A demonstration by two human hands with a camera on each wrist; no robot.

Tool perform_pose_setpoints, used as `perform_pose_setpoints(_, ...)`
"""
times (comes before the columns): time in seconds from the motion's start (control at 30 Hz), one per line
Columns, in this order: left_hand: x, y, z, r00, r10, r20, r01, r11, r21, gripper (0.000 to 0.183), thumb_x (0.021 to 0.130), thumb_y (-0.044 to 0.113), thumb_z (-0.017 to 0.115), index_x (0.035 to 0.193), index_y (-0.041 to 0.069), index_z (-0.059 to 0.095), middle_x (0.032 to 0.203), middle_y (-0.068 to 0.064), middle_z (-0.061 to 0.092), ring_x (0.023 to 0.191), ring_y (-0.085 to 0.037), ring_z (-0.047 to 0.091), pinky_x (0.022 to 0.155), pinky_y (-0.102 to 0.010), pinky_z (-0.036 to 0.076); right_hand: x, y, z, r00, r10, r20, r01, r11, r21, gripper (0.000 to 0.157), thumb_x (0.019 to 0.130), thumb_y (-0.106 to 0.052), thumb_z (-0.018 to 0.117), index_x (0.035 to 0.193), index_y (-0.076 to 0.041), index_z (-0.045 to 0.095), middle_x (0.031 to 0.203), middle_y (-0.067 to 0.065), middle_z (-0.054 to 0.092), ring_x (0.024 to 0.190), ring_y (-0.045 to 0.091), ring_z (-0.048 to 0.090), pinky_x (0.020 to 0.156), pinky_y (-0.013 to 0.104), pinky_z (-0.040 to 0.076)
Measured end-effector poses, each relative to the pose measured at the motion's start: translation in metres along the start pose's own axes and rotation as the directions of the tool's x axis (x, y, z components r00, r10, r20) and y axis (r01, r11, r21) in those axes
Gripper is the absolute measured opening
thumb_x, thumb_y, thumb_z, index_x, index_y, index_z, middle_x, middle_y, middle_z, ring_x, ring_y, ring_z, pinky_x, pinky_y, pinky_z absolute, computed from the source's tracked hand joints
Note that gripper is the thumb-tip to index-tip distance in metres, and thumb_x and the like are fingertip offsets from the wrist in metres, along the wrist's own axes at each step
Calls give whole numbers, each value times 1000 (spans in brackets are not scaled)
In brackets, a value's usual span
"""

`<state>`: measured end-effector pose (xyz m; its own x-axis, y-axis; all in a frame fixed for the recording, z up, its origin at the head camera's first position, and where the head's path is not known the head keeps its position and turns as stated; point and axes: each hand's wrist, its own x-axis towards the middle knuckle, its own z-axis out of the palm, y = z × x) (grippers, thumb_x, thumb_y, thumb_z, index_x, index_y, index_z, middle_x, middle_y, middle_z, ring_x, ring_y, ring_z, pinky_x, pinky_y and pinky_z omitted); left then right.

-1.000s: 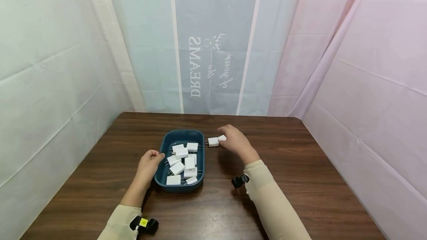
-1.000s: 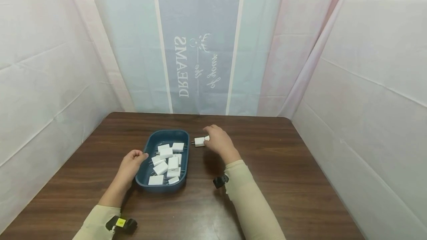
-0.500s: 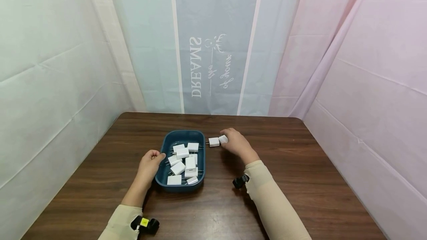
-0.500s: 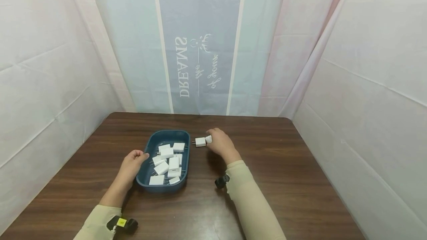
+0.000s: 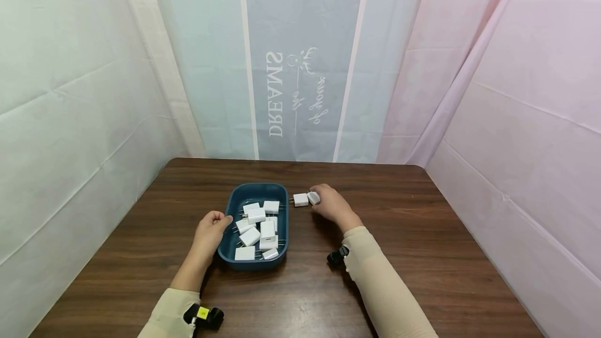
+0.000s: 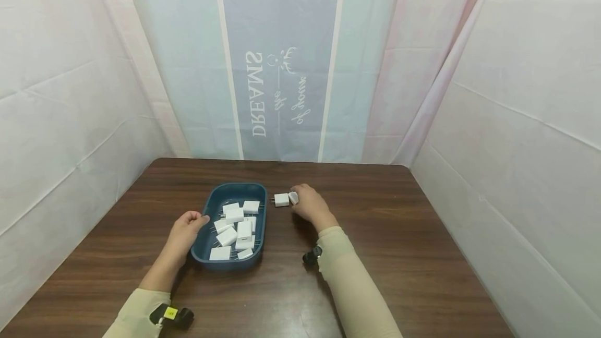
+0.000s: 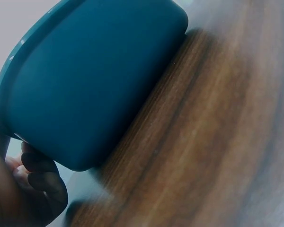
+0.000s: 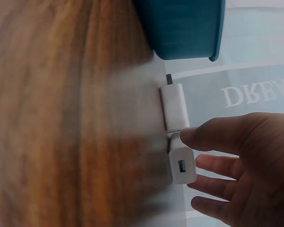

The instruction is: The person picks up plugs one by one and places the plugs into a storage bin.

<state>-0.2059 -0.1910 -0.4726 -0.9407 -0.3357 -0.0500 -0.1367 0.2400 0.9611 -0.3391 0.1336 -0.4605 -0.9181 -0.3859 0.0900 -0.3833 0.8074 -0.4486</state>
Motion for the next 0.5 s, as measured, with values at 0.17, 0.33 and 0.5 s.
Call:
perform_pose_setpoints(0.17, 0, -2, 1, 1000, 0, -4, 0, 1000, 12, 21, 99, 21, 64, 100, 2, 54, 73, 3, 43, 70, -14, 45, 62, -27, 38, 1, 4, 5, 1000, -22, 2, 22, 1000, -3, 56, 94, -11, 72, 147, -9, 53, 152, 13, 49, 134, 30, 52, 106, 48, 46)
perform_pose_setpoints(0.33, 1, -2, 1, 1000, -1, -2, 1, 1000, 22, 21, 99, 22, 63, 101, 3, 54, 74, 2, 43, 71, -15, 45, 62, -27, 38, 1, 5, 6, 1000, -23, 7, 23, 1000, 0, 57, 96, -8, 69, 149, -10, 50, 156, 12, 45, 140, 31, 48, 108, 49, 44)
perform_pose_setpoints(0.5, 1, -2, 0, 1000, 0, -1, 0, 1000, 22, 21, 100, 22, 63, 101, 2, 54, 73, 3, 43, 71, -15, 44, 63, -28, 37, 4, 5, 7, 1000, -28, 0, 28, 999, -25, 54, 96, -7, 68, 148, -9, 52, 154, 13, 47, 138, 31, 50, 108, 48, 45)
